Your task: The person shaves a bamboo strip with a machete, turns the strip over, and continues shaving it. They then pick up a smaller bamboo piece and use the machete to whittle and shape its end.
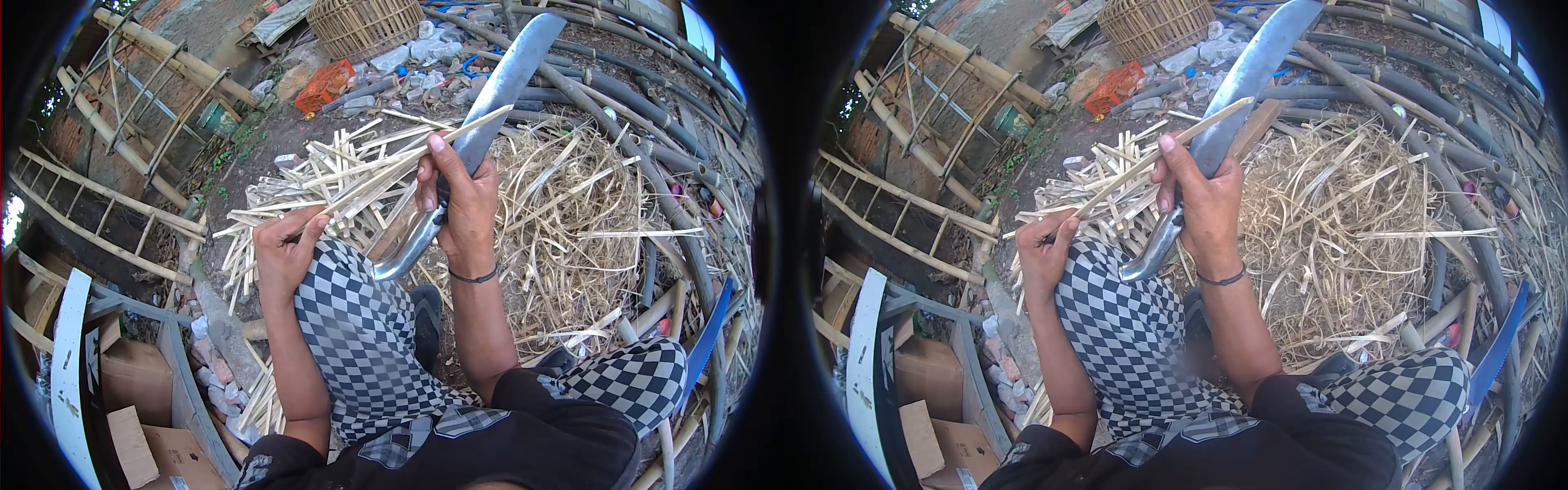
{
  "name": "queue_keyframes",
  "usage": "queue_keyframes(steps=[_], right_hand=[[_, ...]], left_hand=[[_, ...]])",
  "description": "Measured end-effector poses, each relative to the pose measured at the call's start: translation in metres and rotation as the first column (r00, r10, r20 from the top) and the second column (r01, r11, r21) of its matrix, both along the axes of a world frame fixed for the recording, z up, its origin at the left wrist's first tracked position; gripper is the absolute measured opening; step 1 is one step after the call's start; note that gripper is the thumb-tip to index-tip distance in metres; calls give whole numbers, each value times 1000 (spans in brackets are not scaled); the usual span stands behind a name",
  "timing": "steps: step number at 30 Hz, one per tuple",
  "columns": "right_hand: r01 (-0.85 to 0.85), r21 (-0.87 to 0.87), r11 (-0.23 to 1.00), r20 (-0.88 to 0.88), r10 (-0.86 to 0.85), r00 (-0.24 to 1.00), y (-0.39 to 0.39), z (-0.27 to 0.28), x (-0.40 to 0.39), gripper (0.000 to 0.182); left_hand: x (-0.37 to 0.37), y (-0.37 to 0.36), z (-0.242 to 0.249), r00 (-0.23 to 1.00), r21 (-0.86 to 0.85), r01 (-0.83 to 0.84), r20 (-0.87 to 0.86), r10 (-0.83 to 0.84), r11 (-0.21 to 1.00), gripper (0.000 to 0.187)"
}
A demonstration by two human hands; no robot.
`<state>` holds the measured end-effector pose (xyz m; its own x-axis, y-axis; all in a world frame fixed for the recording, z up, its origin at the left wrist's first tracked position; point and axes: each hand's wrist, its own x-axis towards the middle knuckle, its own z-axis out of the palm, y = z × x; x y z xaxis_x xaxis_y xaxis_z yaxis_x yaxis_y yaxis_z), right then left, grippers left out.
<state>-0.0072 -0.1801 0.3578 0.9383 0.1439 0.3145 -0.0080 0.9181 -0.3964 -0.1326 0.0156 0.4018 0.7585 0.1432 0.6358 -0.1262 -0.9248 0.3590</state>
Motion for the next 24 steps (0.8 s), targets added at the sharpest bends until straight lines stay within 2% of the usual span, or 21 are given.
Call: queue_keyframes(steps=[9,24], right_hand=[[7,-27,1000,-59,-9,998,0,-2,2,20],[-14,-23,1000,-63,13,998,-2,-2,3,20]], left_hand=[[0,-2,0,999,93,-4,47,-1,996,20],[-1,-8,3,1000,63,-14,23,13,998,22]])
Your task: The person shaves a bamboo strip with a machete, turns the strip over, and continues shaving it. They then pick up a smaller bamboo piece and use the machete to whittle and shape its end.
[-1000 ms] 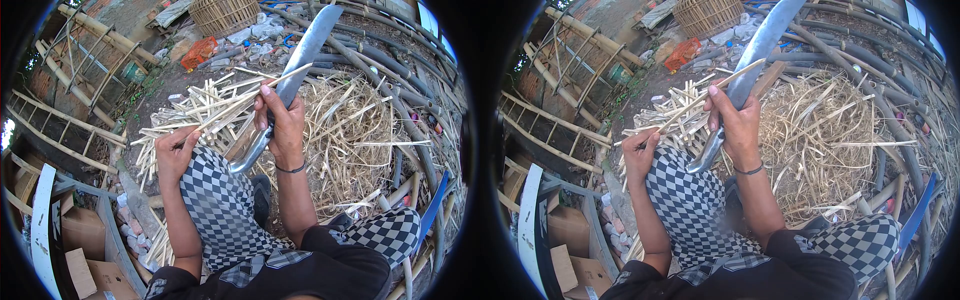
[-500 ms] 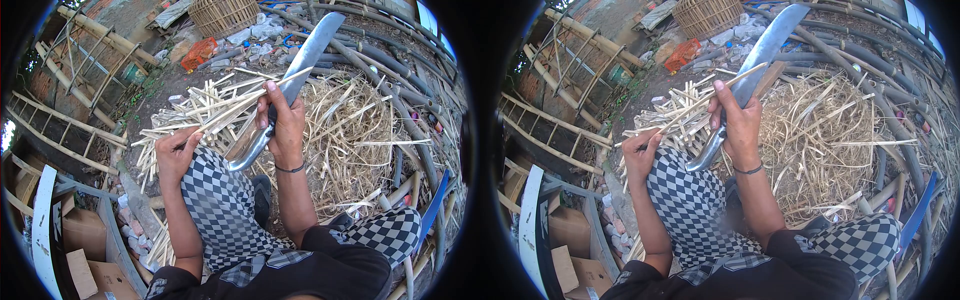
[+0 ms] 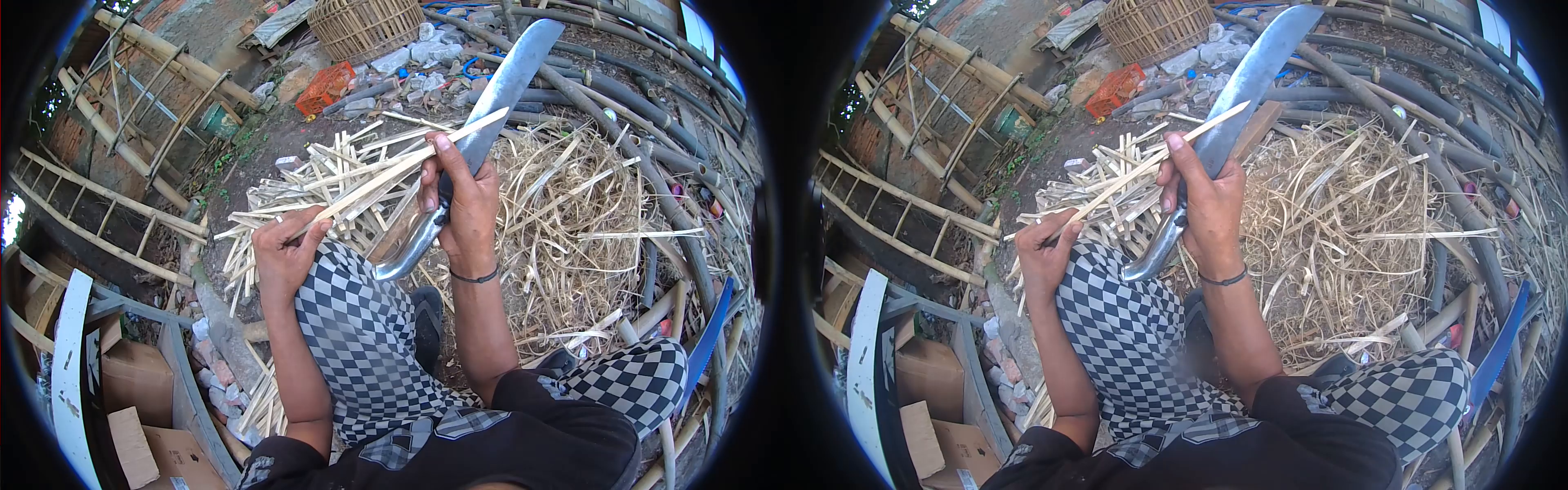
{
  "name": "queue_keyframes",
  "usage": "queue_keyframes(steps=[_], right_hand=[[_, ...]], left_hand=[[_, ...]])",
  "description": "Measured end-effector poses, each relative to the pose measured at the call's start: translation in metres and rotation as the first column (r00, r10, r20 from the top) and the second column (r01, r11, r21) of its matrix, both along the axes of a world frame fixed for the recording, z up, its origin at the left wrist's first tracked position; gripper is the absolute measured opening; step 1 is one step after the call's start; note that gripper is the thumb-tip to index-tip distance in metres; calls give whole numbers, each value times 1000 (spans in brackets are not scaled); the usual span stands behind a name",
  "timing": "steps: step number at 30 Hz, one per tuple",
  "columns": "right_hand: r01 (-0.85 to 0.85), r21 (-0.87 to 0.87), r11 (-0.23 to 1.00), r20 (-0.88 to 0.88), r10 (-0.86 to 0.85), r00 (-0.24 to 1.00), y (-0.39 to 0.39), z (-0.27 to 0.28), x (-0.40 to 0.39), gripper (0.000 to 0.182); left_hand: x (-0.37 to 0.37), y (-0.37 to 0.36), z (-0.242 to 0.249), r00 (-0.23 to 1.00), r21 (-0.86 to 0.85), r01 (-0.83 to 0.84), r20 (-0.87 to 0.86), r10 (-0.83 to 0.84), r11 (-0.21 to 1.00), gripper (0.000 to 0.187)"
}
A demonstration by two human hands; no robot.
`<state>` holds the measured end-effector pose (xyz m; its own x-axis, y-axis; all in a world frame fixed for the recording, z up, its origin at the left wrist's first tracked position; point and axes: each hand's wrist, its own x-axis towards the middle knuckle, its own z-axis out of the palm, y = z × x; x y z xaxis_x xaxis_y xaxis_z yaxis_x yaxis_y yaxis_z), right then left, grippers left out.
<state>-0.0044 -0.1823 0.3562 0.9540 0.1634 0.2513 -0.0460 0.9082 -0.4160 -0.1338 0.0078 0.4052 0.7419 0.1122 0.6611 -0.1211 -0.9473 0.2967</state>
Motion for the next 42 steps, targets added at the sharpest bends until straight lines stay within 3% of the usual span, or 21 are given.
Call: queue_keyframes(steps=[7,31,34,36,38,40,42], right_hand=[[18,2,1000,-3,-18,1000,0,1,-2,16],[30,-46,998,55,-27,998,-4,3,-4,21],[29,-22,999,78,-27,997,-6,4,-4,22],[66,-70,995,106,-58,993,-12,5,-1,23],[109,-119,987,141,-91,986,-21,5,4,23],[187,-306,934,193,-132,972,-32,3,10,22],[207,-334,919,216,-139,967,-42,4,13,21]], left_hand=[[0,7,-3,999,42,-29,-31,30,999,21],[0,8,-2,999,-63,-6,-53,3,998,23],[7,14,1,999,2,45,-9,-45,999,24],[22,13,14,974,-188,110,-174,-143,976,24],[40,2,30,924,-188,145,-327,-201,971,23],[66,-14,43,854,-117,362,-356,-380,925,27],[95,-33,51,800,-140,470,-349,-488,871,28]])
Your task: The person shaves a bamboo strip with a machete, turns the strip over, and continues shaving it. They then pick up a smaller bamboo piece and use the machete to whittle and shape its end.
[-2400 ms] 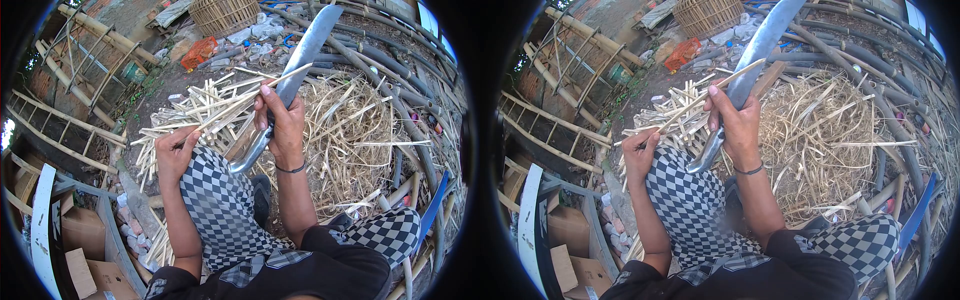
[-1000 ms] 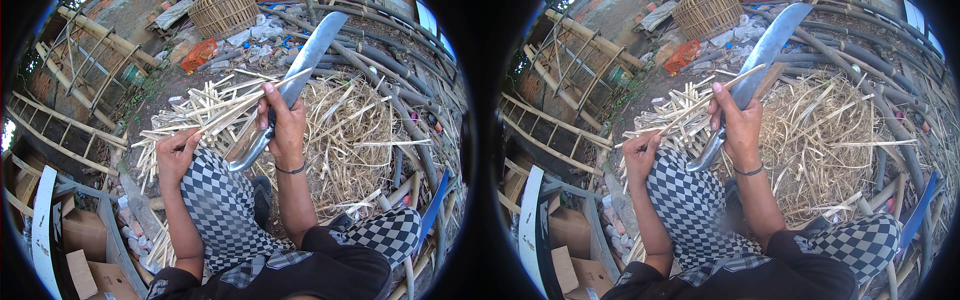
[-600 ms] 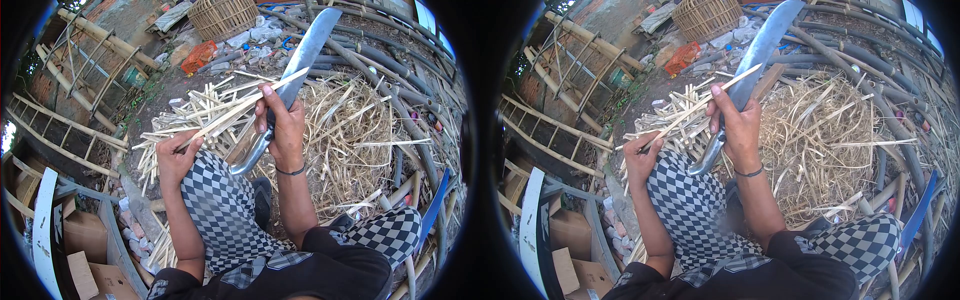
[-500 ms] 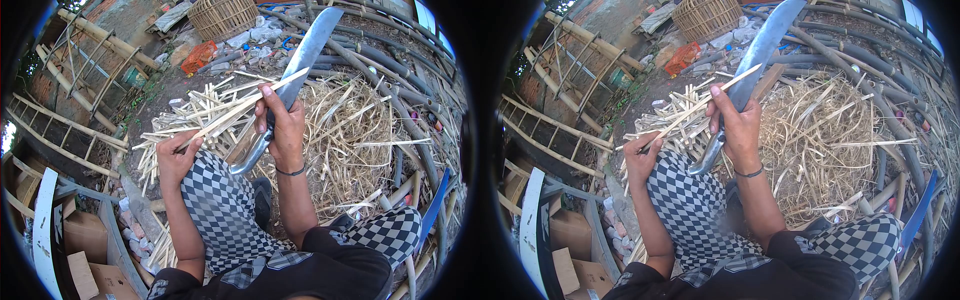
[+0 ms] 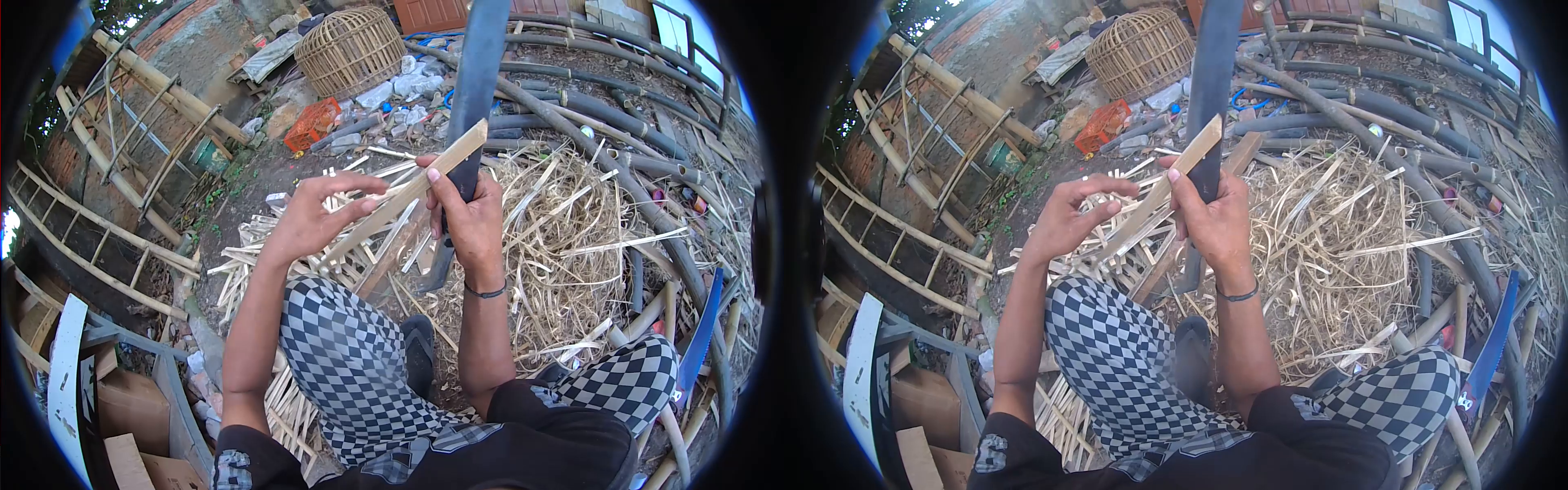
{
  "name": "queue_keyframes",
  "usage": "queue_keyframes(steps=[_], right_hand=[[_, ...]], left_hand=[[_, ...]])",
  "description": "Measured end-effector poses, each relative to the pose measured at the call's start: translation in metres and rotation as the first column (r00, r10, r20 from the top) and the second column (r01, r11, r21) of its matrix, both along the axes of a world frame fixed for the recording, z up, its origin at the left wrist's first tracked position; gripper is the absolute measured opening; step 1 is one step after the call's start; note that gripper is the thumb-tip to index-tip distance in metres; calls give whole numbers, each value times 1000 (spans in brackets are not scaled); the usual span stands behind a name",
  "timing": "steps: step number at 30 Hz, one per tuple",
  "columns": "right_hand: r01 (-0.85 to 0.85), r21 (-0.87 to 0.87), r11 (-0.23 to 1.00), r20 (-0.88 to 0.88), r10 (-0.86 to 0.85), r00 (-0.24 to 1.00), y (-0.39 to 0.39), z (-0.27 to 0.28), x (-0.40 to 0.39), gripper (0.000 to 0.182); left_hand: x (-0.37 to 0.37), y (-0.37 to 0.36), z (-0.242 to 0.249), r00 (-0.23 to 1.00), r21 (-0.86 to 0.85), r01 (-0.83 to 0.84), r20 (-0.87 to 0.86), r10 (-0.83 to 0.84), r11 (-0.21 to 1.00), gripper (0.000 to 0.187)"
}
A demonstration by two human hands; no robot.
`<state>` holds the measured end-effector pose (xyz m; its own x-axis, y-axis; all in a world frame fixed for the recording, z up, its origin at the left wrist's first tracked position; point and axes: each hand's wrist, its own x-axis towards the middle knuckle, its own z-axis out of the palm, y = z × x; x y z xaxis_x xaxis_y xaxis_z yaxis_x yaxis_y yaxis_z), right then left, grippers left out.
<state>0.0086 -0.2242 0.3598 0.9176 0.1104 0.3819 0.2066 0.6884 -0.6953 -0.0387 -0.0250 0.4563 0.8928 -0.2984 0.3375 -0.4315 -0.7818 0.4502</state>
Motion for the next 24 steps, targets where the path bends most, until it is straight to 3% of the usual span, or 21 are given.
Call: queue_keyframes(steps=[1,2,4,5,6,10,14,18,20,24], right_hand=[[20,-67,998,4,-19,1000,-4,-1,2,20],[40,-134,990,10,-39,999,-7,-1,4,19],[80,-200,977,-6,-83,997,-7,-10,11,16],[165,-282,945,69,-151,986,-5,-19,20,16],[253,-358,899,148,-213,966,-4,-21,23,17],[221,-473,853,67,-215,974,1,-32,29,20],[247,-498,831,96,-230,968,16,-52,38,20],[244,-399,884,23,-257,966,12,-46,27,22],[221,-344,913,9,-232,973,4,-46,25,27],[209,-414,886,115,-177,977,-6,-40,18,34]], left_hand=[[12,-9,2,994,-22,111,-14,-112,994,31],[23,-18,1,993,-23,117,-4,-117,993,31],[41,-33,-2,968,-295,111,-185,-171,949,39],[49,-36,-7,947,-383,121,-232,-222,916,43],[53,-39,-13,947,-385,131,-224,-230,914,43],[65,-37,-39,971,-460,55,-183,-155,886,31],[78,-17,-46,967,-299,-26,-251,-52,954,29],[80,-7,-57,947,-419,74,-254,-195,905,26],[85,6,-69,936,-355,115,-275,-221,928,24],[100,11,-82,906,-467,250,-197,-375,848,22]])
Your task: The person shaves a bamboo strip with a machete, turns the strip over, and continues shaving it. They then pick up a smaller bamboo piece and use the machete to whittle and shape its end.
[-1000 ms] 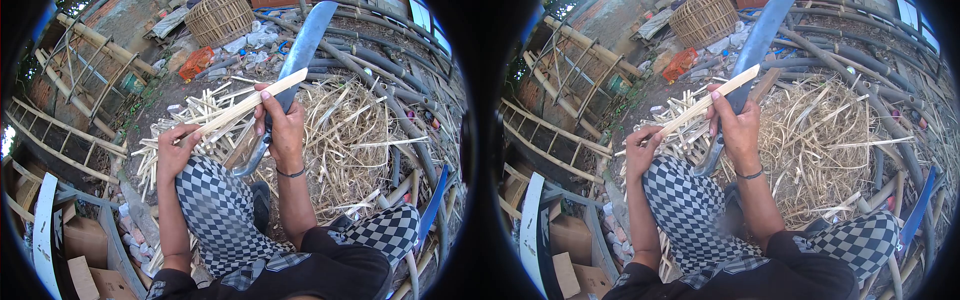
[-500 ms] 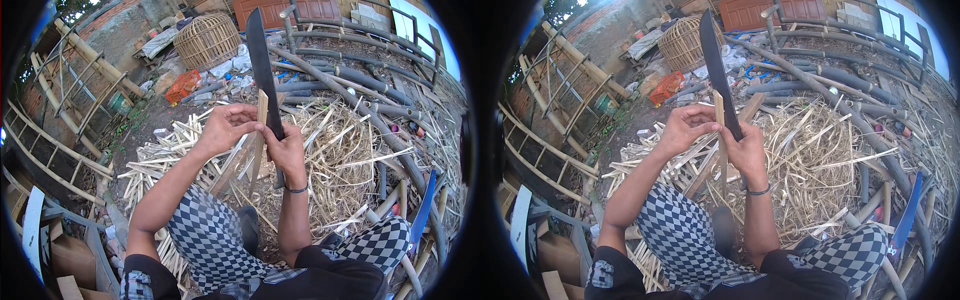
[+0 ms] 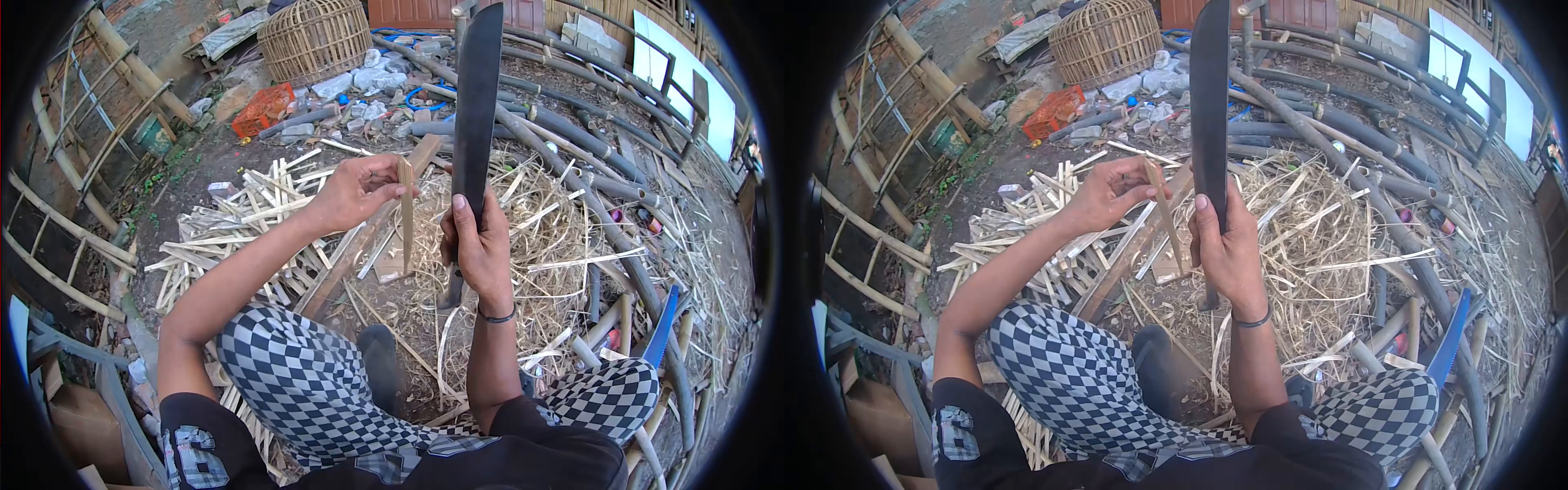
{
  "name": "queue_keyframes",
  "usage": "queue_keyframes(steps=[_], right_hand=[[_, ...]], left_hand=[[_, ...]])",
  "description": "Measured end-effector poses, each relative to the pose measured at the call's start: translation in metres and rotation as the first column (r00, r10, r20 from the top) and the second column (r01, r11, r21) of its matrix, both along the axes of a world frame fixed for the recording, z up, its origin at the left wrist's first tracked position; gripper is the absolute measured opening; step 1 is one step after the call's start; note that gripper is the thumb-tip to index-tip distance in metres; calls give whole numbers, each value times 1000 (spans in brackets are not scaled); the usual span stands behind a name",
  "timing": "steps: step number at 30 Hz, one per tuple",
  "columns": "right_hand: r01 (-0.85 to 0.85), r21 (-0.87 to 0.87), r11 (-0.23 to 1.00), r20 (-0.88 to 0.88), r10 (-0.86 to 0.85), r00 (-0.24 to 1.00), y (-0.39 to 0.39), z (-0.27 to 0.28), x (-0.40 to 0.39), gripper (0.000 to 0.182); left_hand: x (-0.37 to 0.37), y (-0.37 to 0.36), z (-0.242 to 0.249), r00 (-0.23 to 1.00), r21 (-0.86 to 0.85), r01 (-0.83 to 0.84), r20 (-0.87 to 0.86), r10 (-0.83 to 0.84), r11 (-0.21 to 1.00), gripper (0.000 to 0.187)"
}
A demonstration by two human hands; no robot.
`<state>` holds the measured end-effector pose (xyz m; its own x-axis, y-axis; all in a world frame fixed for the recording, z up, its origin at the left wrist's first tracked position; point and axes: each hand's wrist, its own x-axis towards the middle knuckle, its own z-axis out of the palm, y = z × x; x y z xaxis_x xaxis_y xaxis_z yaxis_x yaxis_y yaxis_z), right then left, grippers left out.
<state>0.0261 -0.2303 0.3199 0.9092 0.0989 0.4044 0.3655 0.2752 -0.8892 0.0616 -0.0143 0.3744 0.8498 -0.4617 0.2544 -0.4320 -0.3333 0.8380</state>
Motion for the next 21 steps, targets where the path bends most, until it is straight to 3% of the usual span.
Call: queue_keyframes(steps=[2,6,8,9,13,18,21], right_hand=[[9,-58,998,-14,-10,1000,-4,4,-10,34],[17,-192,981,7,-16,1000,3,18,-31,33],[43,-263,964,46,-32,998,8,23,-39,32],[73,-351,933,25,-69,997,8,27,-43,31],[188,-463,866,93,-164,982,18,41,-61,23],[203,-554,807,110,-170,979,14,45,-64,22],[231,-624,746,141,-183,973,12,44,-67,23]], left_hand=[[2,-4,-12,1000,-105,6,0,-6,994,20],[-11,1,-12,982,-107,187,15,-187,976,17],[-15,1,-3,950,214,162,229,-210,963,20],[-16,-3,-5,943,152,162,266,-198,975,19],[-25,-5,-7,968,-1,248,51,-247,969,25],[-29,-5,-11,961,37,275,-8,-275,961,27],[-23,-7,-26,945,-143,294,-104,-310,945,24]])
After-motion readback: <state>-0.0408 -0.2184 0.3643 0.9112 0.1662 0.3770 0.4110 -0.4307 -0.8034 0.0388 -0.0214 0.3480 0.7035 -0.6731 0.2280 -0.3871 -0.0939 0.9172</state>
